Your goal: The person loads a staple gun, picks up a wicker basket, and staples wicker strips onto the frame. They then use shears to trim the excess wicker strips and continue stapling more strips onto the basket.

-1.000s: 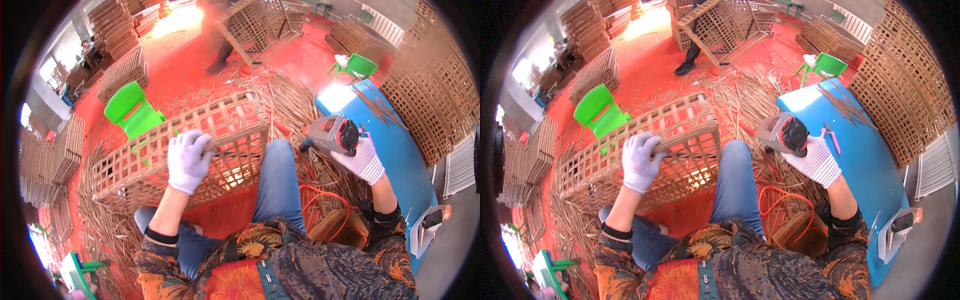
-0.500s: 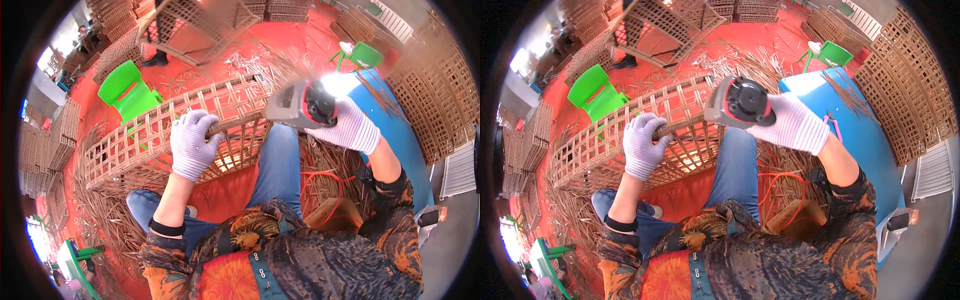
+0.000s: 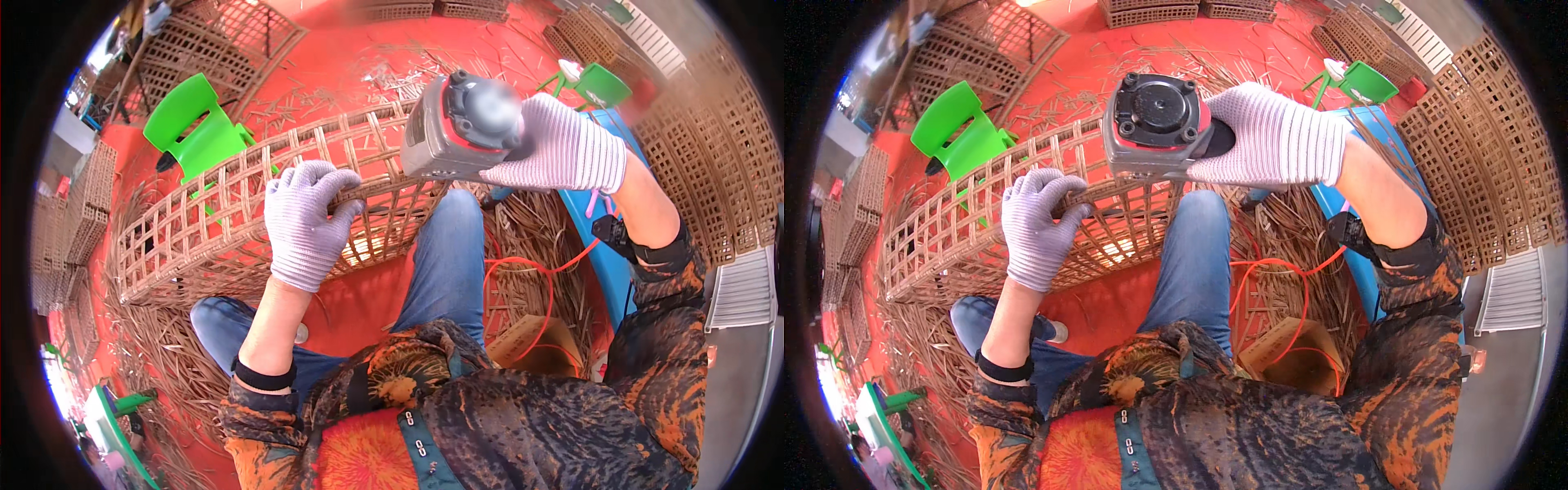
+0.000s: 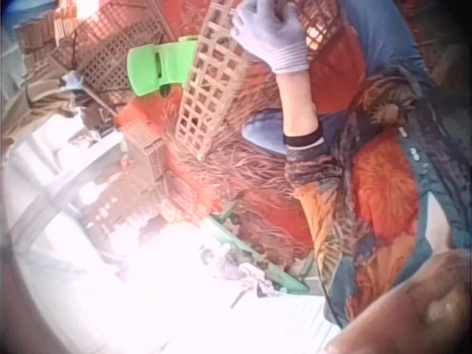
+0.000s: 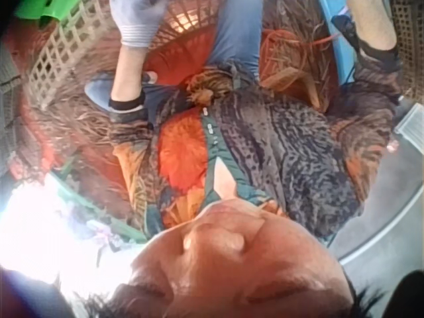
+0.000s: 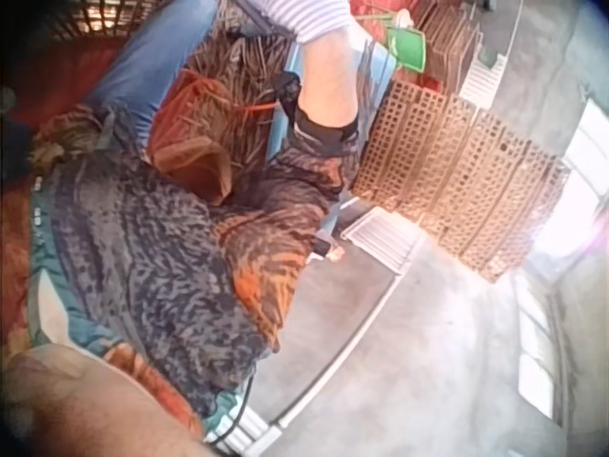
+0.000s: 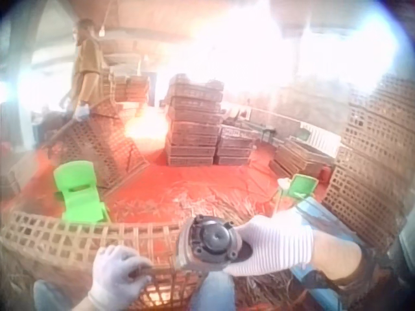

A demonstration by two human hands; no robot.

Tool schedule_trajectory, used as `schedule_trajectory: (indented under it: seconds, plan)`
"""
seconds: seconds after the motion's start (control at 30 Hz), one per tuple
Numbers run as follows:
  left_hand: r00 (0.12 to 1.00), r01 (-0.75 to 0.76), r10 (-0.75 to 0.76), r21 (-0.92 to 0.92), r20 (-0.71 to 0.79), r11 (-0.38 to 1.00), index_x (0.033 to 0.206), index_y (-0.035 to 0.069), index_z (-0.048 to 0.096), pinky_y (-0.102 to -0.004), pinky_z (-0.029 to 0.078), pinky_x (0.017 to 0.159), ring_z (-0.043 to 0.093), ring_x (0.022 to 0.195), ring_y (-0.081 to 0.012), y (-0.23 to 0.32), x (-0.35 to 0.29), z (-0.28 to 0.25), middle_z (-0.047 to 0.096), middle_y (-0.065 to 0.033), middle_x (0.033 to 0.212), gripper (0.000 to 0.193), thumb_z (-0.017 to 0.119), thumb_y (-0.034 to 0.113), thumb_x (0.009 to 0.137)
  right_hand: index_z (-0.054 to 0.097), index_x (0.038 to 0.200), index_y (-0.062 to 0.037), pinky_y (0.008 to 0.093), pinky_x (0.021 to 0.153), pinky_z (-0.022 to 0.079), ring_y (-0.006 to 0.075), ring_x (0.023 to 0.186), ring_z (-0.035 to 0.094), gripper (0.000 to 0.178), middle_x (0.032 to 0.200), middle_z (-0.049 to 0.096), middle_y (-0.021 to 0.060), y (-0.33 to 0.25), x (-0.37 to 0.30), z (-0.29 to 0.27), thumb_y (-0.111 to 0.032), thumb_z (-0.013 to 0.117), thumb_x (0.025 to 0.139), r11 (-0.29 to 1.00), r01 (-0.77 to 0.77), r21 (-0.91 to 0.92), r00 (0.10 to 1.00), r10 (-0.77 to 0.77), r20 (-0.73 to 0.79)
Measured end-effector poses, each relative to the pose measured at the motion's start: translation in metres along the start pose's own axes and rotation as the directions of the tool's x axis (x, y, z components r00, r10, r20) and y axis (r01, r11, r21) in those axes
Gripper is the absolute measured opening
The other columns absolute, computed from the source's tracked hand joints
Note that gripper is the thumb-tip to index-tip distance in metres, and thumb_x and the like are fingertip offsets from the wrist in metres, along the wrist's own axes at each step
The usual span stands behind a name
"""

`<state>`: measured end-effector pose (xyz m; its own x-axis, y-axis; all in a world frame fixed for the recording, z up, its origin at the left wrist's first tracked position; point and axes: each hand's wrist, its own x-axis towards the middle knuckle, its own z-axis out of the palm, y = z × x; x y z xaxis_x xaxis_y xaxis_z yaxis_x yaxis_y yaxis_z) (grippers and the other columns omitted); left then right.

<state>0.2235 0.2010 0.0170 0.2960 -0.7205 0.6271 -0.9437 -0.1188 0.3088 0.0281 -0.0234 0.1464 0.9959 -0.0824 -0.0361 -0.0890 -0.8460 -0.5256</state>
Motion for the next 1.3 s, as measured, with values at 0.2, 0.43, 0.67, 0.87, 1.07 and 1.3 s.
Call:
schedule_trajectory:
  seconds: [0.2, 0.43, 0.67, 0.87, 1.07, 1.3]
  plan:
    - [1.000, -0.005, 0.005, -0.009, -0.002, 1.000, 0.092, 0.015, 0.070, -0.0388, 0.045, 0.080, 0.059, 0.087, -0.0251, -0.002, 0.000, 0.001, 0.063, -0.0019, 0.092, 0.032, 0.083, 0.016, 0.063, 0.068, 0.101, 0.0038, 0.0357, 0.071, 0.055, 0.0218, 0.074, 0.069, 0.040, 0.083, 0.071, 0.0196, -0.001, 0.013, -0.010, -0.029, 0.078, 0.079, 0.994, 0.058, -0.097, 0.998, -0.056, 0.021]
    - [1.000, -0.008, 0.008, 0.010, -0.002, 1.000, 0.094, 0.016, 0.071, -0.0391, 0.044, 0.080, 0.059, 0.088, -0.0249, -0.004, -0.002, 0.001, 0.063, -0.0015, 0.092, 0.032, 0.082, 0.018, 0.064, 0.070, 0.099, 0.0022, 0.0351, 0.069, 0.054, 0.0241, 0.072, 0.069, 0.041, 0.080, 0.070, 0.0193, -0.007, 0.023, -0.020, -0.033, 0.078, 0.079, 0.980, 0.030, -0.195, 0.994, -0.009, 0.107]
    - [1.000, 0.000, 0.000, 0.016, 0.011, 1.000, 0.095, 0.016, 0.071, -0.0392, 0.044, 0.080, 0.060, 0.088, -0.0249, -0.004, -0.001, 0.000, 0.063, -0.0013, 0.092, 0.032, 0.082, 0.017, 0.065, 0.070, 0.098, 0.0004, 0.0340, 0.067, 0.054, 0.0223, 0.071, 0.069, 0.037, 0.078, 0.070, 0.0164, -0.004, 0.025, -0.023, -0.030, 0.080, 0.079, 0.975, 0.073, -0.208, 0.996, -0.059, 0.073]
    - [1.000, -0.013, 0.012, 0.023, 0.022, 1.000, 0.097, 0.017, 0.072, -0.0390, 0.043, 0.080, 0.060, 0.089, -0.0247, -0.003, 0.001, -0.003, 0.063, -0.0013, 0.092, 0.034, 0.082, 0.014, 0.064, 0.070, 0.097, 0.0002, 0.0329, 0.069, 0.055, 0.0184, 0.071, 0.068, 0.032, 0.079, 0.070, 0.0146, 0.001, 0.030, -0.030, -0.025, 0.080, 0.079, 0.957, 0.160, -0.241, 0.982, -0.129, 0.141]
    - [0.999, -0.018, 0.017, 0.033, 0.033, 0.999, 0.098, 0.017, 0.071, -0.0399, 0.043, 0.081, 0.059, 0.090, -0.0254, -0.002, 0.000, -0.002, 0.063, -0.0020, 0.093, 0.034, 0.081, 0.014, 0.065, 0.070, 0.099, -0.0006, 0.0319, 0.070, 0.055, 0.0162, 0.073, 0.068, 0.032, 0.082, 0.071, 0.0136, 0.022, 0.027, -0.021, -0.025, 0.080, 0.080, 0.970, 0.163, -0.181, 0.985, -0.150, 0.081]
    - [0.999, -0.023, 0.022, 0.021, 0.039, 1.000, 0.098, 0.016, 0.071, -0.0401, 0.043, 0.081, 0.059, 0.091, -0.0258, -0.002, 0.001, -0.002, 0.063, -0.0025, 0.093, 0.033, 0.080, 0.014, 0.066, 0.070, 0.100, -0.0016, 0.0304, 0.069, 0.054, 0.0107, 0.071, 0.064, 0.030, 0.081, 0.071, 0.0111, 0.023, 0.032, -0.017, -0.024, 0.079, 0.082, 0.980, 0.197, -0.031, 0.977, -0.193, 0.092]
